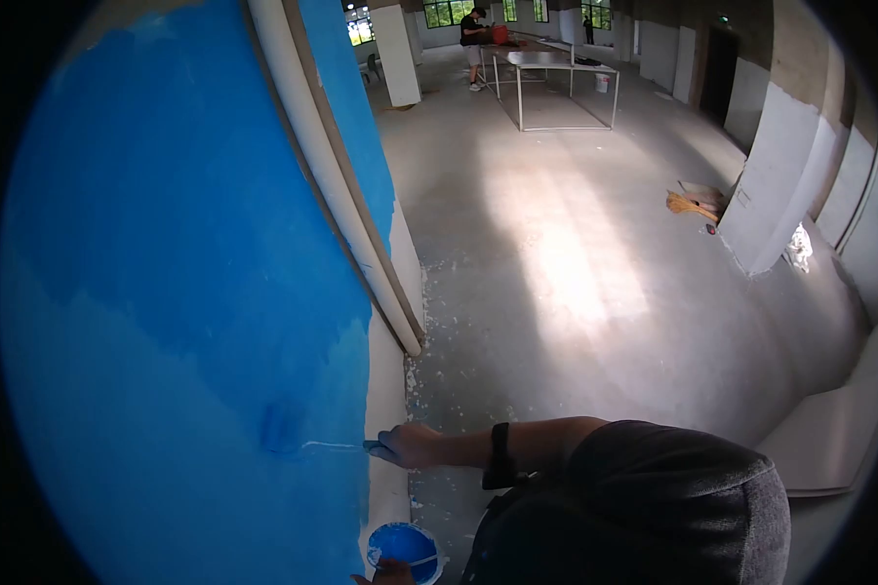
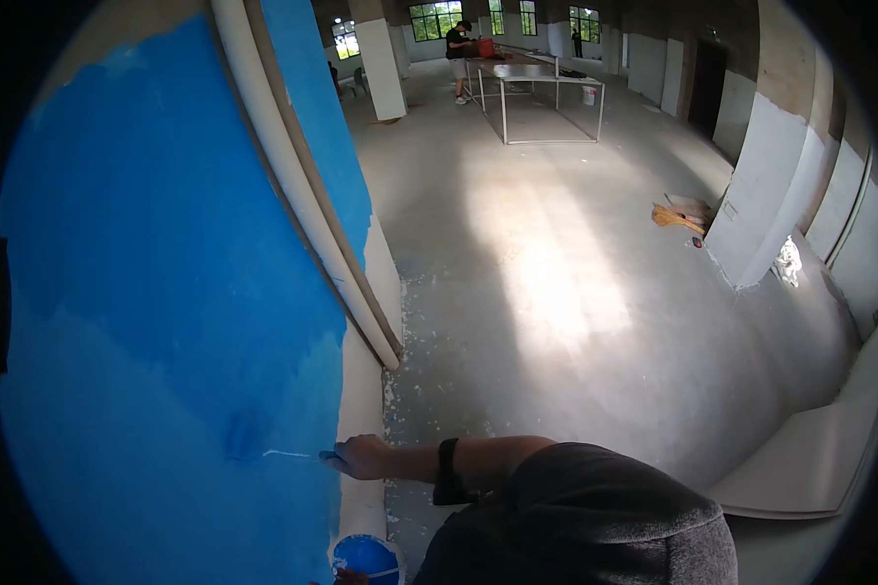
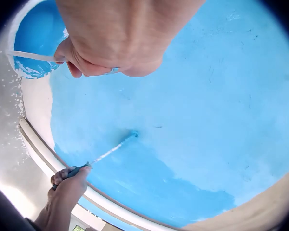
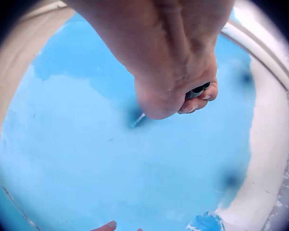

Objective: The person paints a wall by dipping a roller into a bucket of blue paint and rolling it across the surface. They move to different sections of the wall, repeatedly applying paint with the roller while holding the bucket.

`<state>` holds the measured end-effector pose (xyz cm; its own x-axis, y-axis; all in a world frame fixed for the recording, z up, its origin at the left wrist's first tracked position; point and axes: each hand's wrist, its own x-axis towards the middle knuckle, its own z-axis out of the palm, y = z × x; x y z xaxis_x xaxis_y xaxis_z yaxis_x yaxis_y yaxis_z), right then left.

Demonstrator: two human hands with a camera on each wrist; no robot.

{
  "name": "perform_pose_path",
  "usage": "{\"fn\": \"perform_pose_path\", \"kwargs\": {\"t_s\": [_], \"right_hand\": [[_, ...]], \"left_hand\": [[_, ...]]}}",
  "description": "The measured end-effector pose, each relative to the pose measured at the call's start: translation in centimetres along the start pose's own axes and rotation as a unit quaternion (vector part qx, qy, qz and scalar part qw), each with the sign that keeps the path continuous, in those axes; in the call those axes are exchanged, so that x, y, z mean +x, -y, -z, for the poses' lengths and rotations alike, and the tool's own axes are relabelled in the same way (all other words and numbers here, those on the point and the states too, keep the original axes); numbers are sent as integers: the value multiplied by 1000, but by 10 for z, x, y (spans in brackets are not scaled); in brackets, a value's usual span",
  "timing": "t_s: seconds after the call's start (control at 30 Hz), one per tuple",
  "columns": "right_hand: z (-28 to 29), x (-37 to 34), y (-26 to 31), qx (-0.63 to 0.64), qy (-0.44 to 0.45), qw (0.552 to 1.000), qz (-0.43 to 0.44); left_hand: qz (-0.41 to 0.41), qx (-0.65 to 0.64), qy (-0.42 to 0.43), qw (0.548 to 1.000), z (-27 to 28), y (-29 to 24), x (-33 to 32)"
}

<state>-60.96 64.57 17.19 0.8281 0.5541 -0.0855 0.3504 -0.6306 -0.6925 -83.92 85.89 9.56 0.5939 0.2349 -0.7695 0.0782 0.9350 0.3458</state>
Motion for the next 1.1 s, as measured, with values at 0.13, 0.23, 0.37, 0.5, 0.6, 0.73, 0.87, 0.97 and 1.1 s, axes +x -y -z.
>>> {"fn": "perform_pose_path", "kwargs": {"t_s": [0.13,0.23,0.37,0.5,0.6,0.73,0.87,0.97,1.1], "right_hand": [[45,36,45,61,-169,981,78],[48,61,58,88,-175,975,102],[14,46,36,73,-59,995,20],[-47,12,-48,16,64,997,-42],[-35,4,-55,-46,84,993,-66],[-10,3,-65,-15,29,999,-16],[52,-20,-65,-91,46,994,49],[83,-32,-55,-121,98,983,98],[81,-45,-40,-155,176,957,173]], "left_hand": [[69,-113,68,989,25,-10,11],[35,-47,23,998,3,-10,-4],[-26,-30,-36,999,-23,-6,-30],[-22,3,3,1000,-17,-7,-25],[-32,0,24,999,-14,-12,-13],[-58,-11,-47,997,-44,-5,-49],[-102,4,63,993,-30,0,-56],[-135,12,-30,990,-64,4,-69],[-167,63,-74,981,-64,7,-68]]}}
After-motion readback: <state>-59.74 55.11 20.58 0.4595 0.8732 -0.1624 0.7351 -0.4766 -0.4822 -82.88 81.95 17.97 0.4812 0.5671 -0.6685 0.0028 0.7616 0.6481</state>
